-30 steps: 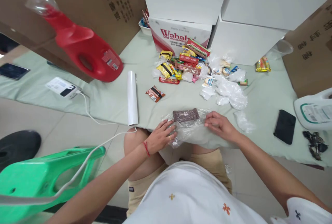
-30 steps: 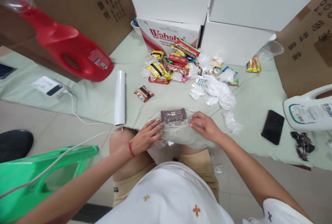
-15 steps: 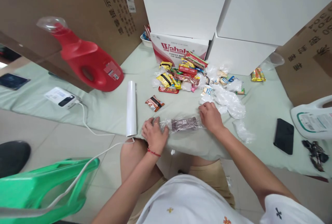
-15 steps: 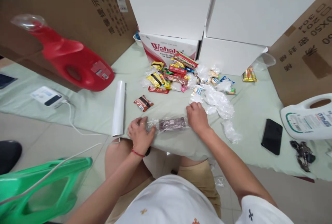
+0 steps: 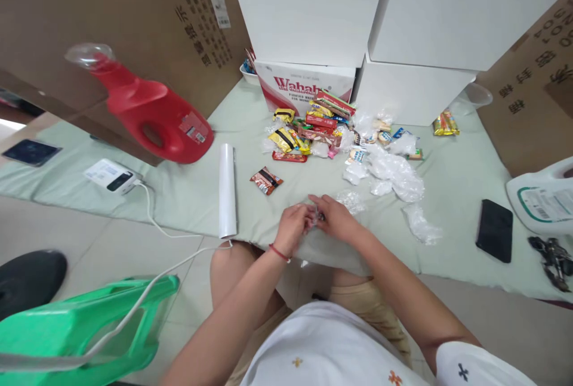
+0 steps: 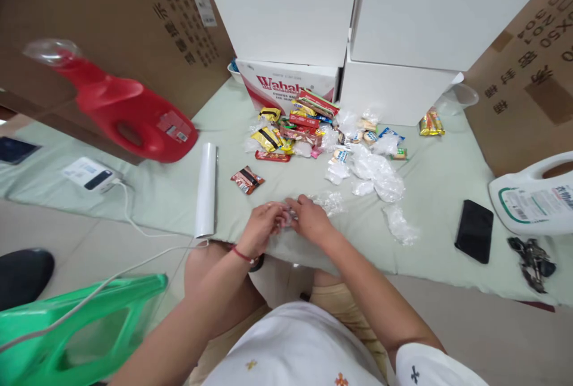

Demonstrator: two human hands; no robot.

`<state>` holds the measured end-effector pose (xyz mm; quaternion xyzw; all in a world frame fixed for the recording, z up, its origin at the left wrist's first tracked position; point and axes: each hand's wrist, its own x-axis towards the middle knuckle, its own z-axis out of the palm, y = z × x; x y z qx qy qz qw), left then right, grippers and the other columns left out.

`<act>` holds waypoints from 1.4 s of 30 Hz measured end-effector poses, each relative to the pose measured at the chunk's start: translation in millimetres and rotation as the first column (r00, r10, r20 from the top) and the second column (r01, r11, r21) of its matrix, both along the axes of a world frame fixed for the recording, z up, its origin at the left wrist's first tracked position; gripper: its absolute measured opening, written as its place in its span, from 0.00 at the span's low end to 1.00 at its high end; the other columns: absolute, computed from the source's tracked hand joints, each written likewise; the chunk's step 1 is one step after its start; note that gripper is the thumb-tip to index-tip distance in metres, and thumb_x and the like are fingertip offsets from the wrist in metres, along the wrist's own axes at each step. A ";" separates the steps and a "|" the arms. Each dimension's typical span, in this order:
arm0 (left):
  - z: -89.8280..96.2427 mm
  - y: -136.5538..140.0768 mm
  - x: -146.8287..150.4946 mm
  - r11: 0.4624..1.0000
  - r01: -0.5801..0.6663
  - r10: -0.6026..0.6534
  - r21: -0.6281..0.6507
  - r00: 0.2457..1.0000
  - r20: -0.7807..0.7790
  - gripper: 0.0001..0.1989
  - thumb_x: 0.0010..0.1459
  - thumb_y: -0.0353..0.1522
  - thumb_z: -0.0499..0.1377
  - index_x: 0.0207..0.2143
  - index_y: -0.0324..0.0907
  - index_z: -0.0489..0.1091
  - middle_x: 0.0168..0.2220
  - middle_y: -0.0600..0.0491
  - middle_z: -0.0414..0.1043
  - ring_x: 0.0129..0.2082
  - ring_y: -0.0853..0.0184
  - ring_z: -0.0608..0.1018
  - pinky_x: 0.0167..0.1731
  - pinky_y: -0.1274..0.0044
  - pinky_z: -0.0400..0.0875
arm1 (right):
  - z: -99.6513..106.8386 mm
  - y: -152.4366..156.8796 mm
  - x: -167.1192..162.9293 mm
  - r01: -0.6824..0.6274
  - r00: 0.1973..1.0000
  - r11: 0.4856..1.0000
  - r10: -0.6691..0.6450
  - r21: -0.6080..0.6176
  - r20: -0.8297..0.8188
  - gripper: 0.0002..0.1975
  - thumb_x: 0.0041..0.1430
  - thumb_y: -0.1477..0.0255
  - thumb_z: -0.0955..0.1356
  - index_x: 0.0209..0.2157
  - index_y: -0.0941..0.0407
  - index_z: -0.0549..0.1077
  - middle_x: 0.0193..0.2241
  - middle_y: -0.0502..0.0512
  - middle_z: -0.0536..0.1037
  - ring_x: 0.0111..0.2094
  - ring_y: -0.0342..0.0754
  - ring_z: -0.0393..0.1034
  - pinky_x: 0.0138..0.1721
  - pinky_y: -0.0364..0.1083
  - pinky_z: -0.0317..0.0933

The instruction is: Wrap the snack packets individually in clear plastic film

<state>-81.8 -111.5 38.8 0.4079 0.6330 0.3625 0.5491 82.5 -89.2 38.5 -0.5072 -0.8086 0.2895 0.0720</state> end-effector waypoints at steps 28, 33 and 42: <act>-28.9 -3.6 7.7 0.927 0.219 -0.033 0.304 0.855 -0.517 0.07 0.51 0.27 0.62 0.32 0.43 0.80 0.38 0.48 0.68 0.40 0.61 0.74 0.47 0.68 0.73 | -13.8 -22.6 -15.1 0.211 0.931 0.935 -0.103 0.285 -0.351 0.15 0.64 0.78 0.60 0.46 0.56 0.75 0.42 0.60 0.75 0.44 0.53 0.68 0.49 0.51 0.65; -26.9 -7.0 -12.6 0.974 -0.117 0.107 0.196 0.993 0.057 0.28 0.41 0.26 0.62 0.49 0.45 0.70 0.49 0.48 0.68 0.48 0.59 0.77 0.44 0.68 0.77 | -22.9 -51.3 -18.9 0.090 0.987 0.904 -0.026 0.419 -0.156 0.23 0.66 0.73 0.63 0.62 0.63 0.69 0.57 0.69 0.70 0.57 0.60 0.60 0.61 0.61 0.59; 0.6 -28.3 -6.2 0.971 -0.115 0.042 0.212 0.945 0.325 0.27 0.45 0.29 0.63 0.50 0.46 0.63 0.51 0.49 0.69 0.54 0.57 0.77 0.48 0.66 0.77 | -19.6 -38.7 -18.6 0.117 0.990 0.884 -0.142 0.453 0.022 0.19 0.68 0.73 0.65 0.59 0.55 0.74 0.53 0.66 0.74 0.50 0.61 0.63 0.53 0.59 0.65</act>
